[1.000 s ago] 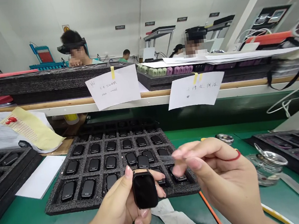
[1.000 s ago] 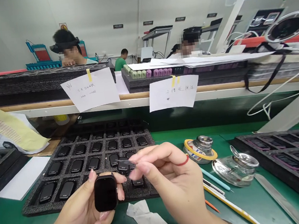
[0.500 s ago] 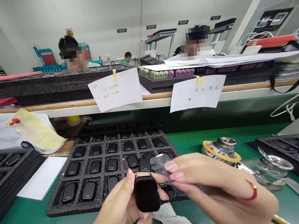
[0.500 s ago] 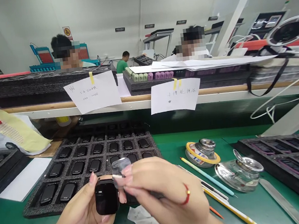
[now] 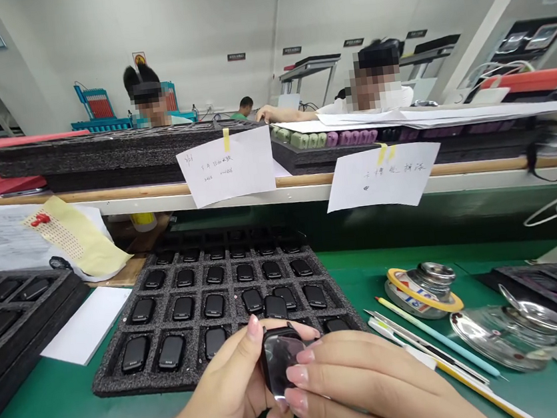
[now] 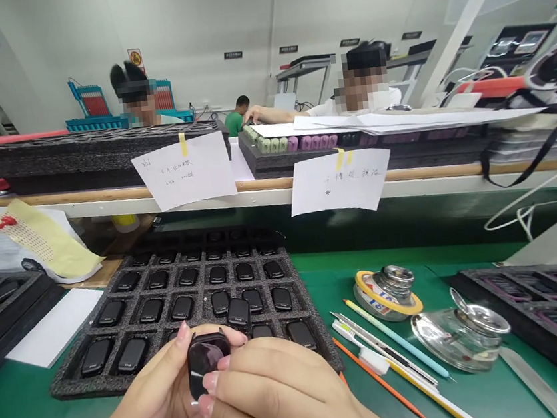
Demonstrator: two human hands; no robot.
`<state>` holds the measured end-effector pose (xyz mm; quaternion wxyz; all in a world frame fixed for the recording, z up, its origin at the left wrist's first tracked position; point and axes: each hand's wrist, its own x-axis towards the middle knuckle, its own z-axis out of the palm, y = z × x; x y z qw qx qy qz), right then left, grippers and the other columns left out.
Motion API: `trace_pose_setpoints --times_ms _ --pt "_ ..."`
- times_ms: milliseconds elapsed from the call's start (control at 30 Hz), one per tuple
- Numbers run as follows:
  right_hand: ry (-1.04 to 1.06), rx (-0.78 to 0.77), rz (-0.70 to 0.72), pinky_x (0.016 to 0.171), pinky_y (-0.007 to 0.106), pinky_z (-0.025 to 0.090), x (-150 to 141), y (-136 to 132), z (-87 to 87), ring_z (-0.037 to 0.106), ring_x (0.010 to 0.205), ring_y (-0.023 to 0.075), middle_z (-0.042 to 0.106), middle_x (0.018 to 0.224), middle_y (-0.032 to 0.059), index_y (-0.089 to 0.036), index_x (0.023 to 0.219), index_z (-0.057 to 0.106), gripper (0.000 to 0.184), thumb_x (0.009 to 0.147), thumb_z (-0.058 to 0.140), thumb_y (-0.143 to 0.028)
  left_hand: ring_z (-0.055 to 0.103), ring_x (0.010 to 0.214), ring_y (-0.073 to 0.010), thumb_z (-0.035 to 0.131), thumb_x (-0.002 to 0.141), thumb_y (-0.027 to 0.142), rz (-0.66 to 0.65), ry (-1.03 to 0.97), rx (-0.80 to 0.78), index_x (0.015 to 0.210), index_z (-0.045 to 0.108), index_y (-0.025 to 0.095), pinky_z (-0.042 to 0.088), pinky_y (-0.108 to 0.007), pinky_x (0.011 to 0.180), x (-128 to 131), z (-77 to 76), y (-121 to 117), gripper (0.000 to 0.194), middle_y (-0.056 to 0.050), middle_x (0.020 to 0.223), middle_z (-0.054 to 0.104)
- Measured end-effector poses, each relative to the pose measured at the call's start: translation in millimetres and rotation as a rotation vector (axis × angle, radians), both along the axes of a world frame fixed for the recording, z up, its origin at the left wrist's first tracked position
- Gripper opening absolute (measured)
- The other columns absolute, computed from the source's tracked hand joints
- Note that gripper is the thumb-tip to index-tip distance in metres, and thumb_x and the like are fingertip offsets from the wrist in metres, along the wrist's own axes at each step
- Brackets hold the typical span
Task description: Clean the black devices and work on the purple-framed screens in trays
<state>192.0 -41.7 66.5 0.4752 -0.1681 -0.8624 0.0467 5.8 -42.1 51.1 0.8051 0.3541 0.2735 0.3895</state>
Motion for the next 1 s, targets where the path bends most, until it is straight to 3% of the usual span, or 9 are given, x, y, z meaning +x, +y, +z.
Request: trace_pose_setpoints --times_ms 133,233,300,400,533,867,1000 --pt "-0.131 0.017 -0.113 0.086 0.031 0.06 -4 -2 1.6 0.074 0.082 0.0182 0.081 0.093 0.0011 -0.023 0.113 0.067 0.018 0.095 0.065 -0.019 0.044 0.048 -0.004 0.066 0.084 0.066 0.035 0.01 0.062 0.101 0.071 0.015 0.033 -0.014 0.041 -1 -6.0 0 0.054 0.001 0.074 0.053" --pt "-0.107 -0.036 -0.209 0.071 0.035 0.057 -9 -2 -9.2 0.067 0.073 0.0195 0.075 0.084 0.0045 -0.018 0.13 0.057 0.048 0.089 0.074 -0.037 0.044 0.047 -0.0033 0.063 0.086 0.066 0.049 0.082 0.139 0.097 0.066 0.015 0.034 -0.015 0.043 -1 -10.3 1 0.052 0.001 0.075 0.055" --pt "-0.103 -0.169 -0.195 0.066 0.032 0.055 -12 -1 -15.1 0.063 0.07 0.0179 0.069 0.079 0.0022 -0.018 0.132 0.054 0.053 0.088 0.074 -0.039 0.047 0.051 -0.0046 0.067 0.084 0.065 0.047 0.114 0.174 0.09 0.061 0.015 0.036 -0.016 0.044 0 -12.3 2 0.05 0.0 0.078 0.056" --pt "-0.041 -0.292 -0.122 0.068 0.029 0.053 -13 1 -15.7 0.062 0.07 0.0158 0.067 0.08 -0.0019 -0.024 0.128 0.053 0.055 0.081 0.08 -0.026 0.046 0.051 -0.0046 0.067 0.082 0.067 0.069 0.089 0.127 0.085 0.058 0.015 0.034 -0.015 0.042 2 -13.3 3 0.052 0.001 0.076 0.055" --pt "0.01 -0.336 -0.127 0.073 0.026 0.054 -9 2 -10.0 0.065 0.079 0.0152 0.071 0.096 0.0001 -0.026 0.126 0.053 0.064 0.072 0.088 -0.024 0.043 0.046 -0.0018 0.068 0.082 0.067 0.101 0.026 -0.013 0.084 0.058 0.015 0.027 -0.012 0.037 2 -9.6 4 0.053 0.001 0.077 0.056" --pt "-0.033 -0.354 -0.07 0.085 0.027 0.054 -10 3 -12.4 0.065 0.095 0.0162 0.069 0.107 0.0019 -0.027 0.132 0.051 0.064 0.077 0.081 -0.016 0.032 0.04 0.0005 0.073 0.078 0.065 0.092 0.022 -0.049 0.084 0.054 0.018 0.022 -0.011 0.035 1 -7.6 2 0.051 0.008 0.064 0.046" --pt "-0.032 -0.36 -0.204 0.083 0.033 0.055 -7 18 -19.4 0.065 0.094 0.02 0.068 0.106 0.0049 -0.024 0.127 0.057 0.055 0.075 0.071 -0.012 0.033 0.045 -0.0038 0.069 0.079 0.068 0.159 0.12 -0.01 0.085 0.049 0.02 0.023 -0.014 0.039 2 -15.3 10 0.053 0.008 0.063 0.043"
